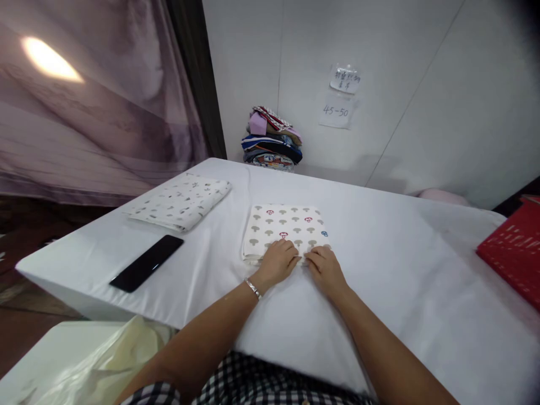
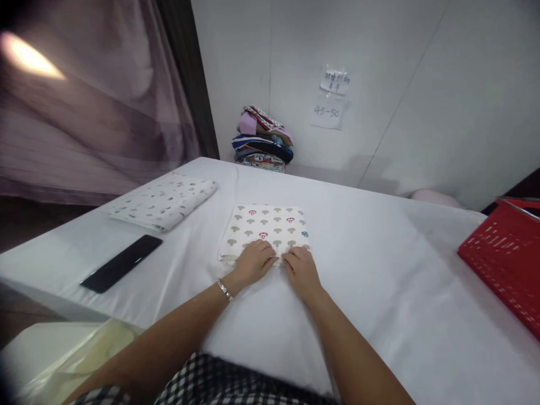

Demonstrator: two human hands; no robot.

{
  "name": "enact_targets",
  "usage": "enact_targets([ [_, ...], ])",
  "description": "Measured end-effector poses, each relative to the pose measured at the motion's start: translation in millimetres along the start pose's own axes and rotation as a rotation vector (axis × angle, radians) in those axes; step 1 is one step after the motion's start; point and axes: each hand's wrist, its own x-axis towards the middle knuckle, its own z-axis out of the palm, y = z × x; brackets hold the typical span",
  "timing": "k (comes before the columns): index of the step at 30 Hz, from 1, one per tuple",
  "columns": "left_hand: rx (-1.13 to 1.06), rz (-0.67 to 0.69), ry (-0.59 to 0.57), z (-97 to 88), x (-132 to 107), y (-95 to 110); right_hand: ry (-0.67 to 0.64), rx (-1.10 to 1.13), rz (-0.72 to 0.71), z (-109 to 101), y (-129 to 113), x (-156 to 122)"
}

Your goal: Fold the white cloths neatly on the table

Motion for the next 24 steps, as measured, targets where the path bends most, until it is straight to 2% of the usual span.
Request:
enact_targets([
  [6, -0.031, 0.012, -0.015, -0.9, -3, -4, -0.003, 0.032, 0.026, -4, -5, 1],
  [11, -0.040, 0.018, -0.007, 0.9, -3, -3, 0.031, 0.100, 0.126, -4, -11, 8],
  [13, -0.050, 0.020, -0.006, 0.8, -4, -3, 0.034, 0.093, 0.114, -1, -15, 11],
  [17, -0.108, 0.020, 0.003, -4.9, -7, -4, -0.126, -0.043, 0.009, 11, -23, 13],
  [20, -0.148, 0.001, 0.018, -14.4, -9, -11, -0.210, -0.133, -0.010, 18, -26, 9],
  [24, -0.130, -0.127, 0.145, -28.0, -10, -30, -0.262, -0.160, -0.014, 16, -28, 2],
])
